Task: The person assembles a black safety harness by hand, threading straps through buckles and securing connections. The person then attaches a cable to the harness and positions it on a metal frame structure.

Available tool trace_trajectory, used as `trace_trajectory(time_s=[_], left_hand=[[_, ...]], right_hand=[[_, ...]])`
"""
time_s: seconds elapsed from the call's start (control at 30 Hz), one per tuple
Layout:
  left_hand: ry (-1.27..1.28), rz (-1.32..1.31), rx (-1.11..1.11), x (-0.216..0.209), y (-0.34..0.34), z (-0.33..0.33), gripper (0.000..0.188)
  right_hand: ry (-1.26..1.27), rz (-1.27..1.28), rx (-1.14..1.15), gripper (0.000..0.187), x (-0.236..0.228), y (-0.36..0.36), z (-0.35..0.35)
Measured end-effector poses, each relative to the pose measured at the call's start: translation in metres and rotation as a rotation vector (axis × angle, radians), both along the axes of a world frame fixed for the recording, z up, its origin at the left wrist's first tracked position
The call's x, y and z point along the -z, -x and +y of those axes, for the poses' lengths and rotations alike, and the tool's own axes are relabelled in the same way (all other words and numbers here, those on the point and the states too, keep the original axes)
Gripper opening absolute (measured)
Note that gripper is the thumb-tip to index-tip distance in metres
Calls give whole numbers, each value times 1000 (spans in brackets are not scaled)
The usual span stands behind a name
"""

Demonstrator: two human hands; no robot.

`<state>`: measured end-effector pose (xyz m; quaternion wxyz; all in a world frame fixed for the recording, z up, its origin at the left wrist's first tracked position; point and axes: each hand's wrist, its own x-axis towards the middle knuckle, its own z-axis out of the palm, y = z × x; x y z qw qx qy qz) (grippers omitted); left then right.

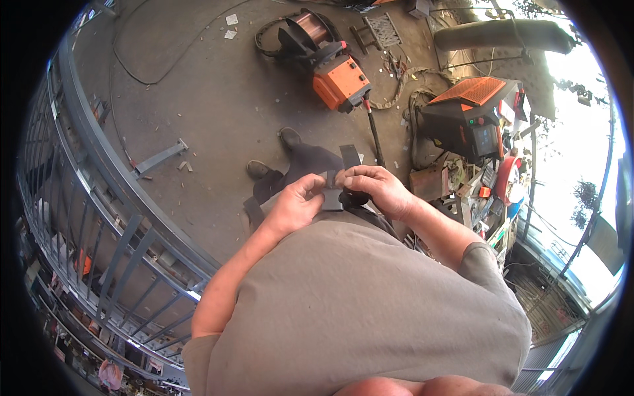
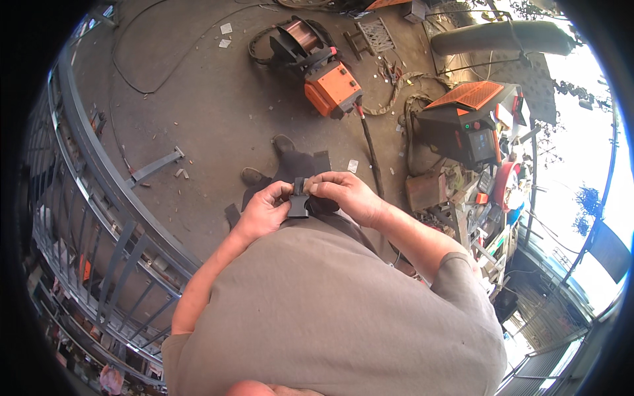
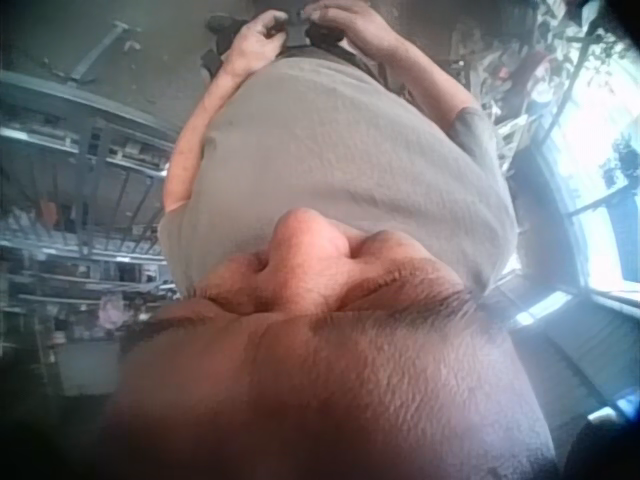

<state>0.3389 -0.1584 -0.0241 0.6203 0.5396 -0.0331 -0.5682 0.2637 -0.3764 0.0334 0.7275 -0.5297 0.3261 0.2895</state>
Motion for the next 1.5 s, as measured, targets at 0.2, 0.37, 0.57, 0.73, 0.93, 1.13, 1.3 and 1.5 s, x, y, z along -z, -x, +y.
trace_trajectory(time_s=[0.2,0.37,0.57,0.73,0.93,1.13,1.3,1.5], left_hand=[[-65,16,35,-17,-4,2,23],[-75,72,54,-19,-8,5,26],[-144,-129,96,-18,-7,7,27],[-135,-135,104,-17,-7,6,29],[-141,-160,161,-24,-13,5,15],[-151,-277,150,-29,-14,2,14],[-162,-234,181,-28,-17,4,14],[-164,-247,231,-33,-23,4,14]], right_hand=[[-134,164,-46,28,3,-12,-3],[-199,237,59,13,-1,-16,0],[-179,183,53,9,0,-17,1],[-74,186,-27,13,2,-17,1],[7,132,-104,21,0,-16,1],[6,175,-63,24,-6,-17,5],[172,51,-176,23,-14,-19,8],[41,-48,-47,19,-11,-16,15]])
